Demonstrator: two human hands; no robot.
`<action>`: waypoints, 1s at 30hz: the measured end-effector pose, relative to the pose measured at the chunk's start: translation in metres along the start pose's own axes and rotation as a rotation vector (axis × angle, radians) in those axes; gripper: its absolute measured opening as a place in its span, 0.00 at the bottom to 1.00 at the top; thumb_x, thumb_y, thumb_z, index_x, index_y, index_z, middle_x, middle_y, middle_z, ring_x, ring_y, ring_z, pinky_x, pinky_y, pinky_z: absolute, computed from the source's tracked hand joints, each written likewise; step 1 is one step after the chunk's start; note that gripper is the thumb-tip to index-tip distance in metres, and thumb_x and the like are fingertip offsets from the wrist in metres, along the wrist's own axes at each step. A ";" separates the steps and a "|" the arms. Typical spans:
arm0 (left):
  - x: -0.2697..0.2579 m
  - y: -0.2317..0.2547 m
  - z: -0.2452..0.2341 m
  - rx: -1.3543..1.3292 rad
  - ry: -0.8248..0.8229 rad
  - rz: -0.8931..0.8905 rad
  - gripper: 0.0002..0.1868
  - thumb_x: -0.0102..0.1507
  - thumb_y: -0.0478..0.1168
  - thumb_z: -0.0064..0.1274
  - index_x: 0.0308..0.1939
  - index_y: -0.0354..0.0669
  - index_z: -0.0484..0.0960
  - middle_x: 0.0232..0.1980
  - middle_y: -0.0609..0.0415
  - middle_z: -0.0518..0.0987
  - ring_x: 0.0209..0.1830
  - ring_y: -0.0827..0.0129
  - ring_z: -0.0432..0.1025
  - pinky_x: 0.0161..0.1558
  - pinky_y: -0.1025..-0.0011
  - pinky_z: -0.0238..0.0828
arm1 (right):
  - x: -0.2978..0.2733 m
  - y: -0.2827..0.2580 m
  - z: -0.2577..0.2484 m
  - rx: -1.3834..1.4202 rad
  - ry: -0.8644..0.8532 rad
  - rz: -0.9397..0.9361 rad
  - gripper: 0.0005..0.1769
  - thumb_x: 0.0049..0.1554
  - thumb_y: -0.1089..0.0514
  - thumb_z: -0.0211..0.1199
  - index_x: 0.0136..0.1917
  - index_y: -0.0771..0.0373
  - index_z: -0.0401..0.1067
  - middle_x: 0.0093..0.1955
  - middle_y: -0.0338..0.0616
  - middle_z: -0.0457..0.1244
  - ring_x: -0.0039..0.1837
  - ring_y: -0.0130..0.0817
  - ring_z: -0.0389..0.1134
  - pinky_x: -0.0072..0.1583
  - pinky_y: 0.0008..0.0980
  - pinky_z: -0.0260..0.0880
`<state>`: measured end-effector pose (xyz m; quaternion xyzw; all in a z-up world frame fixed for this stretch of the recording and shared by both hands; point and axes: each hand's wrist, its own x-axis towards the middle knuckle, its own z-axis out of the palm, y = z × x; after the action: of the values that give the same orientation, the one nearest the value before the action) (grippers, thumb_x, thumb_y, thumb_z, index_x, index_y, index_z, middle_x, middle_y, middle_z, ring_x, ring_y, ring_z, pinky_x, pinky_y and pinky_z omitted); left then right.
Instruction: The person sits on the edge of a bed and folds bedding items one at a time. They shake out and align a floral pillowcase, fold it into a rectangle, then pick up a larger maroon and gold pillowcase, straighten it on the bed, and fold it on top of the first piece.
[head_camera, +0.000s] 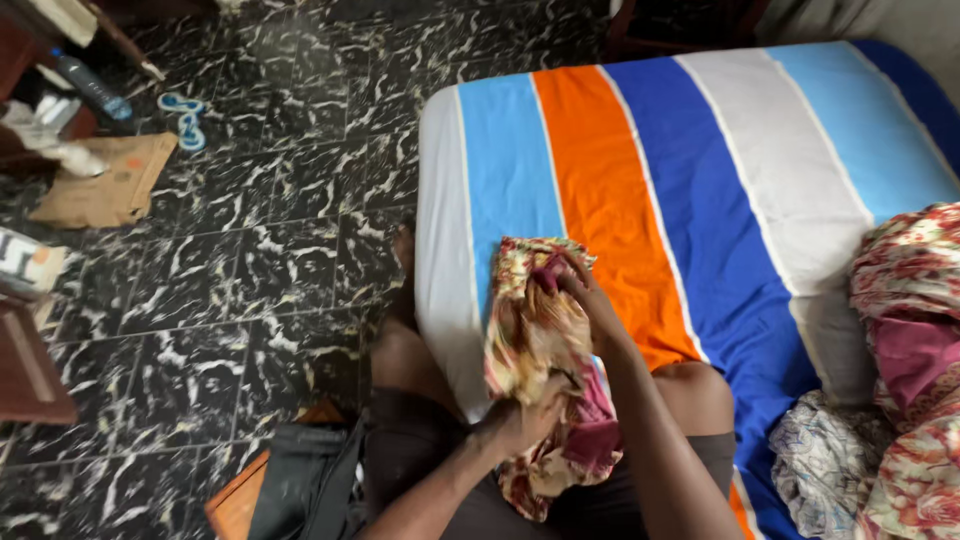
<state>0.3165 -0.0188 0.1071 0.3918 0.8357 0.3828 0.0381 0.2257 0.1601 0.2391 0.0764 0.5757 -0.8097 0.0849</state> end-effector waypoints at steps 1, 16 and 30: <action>-0.011 0.003 -0.005 -0.043 -0.074 -0.144 0.19 0.72 0.44 0.48 0.63 0.38 0.72 0.36 0.39 0.77 0.29 0.59 0.74 0.35 0.65 0.71 | 0.001 0.000 0.010 0.054 -0.023 -0.042 0.28 0.63 0.56 0.56 0.76 0.56 0.63 0.59 0.42 0.66 0.56 0.32 0.70 0.54 0.35 0.74; 0.069 0.065 -0.246 -0.180 0.687 0.171 0.13 0.71 0.40 0.50 0.51 0.30 0.76 0.44 0.45 0.79 0.46 0.62 0.73 0.52 0.68 0.70 | -0.008 -0.101 0.095 0.393 -0.395 -0.386 0.26 0.70 0.60 0.50 0.80 0.63 0.58 0.66 0.46 0.65 0.63 0.36 0.68 0.65 0.41 0.70; 0.099 0.041 -0.311 -0.656 0.448 -0.215 0.16 0.73 0.44 0.41 0.60 0.42 0.77 0.45 0.61 0.79 0.43 0.77 0.73 0.47 0.71 0.71 | -0.064 -0.123 0.059 -0.922 -0.225 -0.243 0.33 0.56 0.65 0.64 0.75 0.60 0.64 0.61 0.45 0.68 0.57 0.36 0.72 0.60 0.37 0.74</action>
<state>0.1609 -0.1245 0.3763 0.1766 0.6933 0.6985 0.0179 0.2591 0.1475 0.3859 -0.1249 0.8663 -0.4776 0.0767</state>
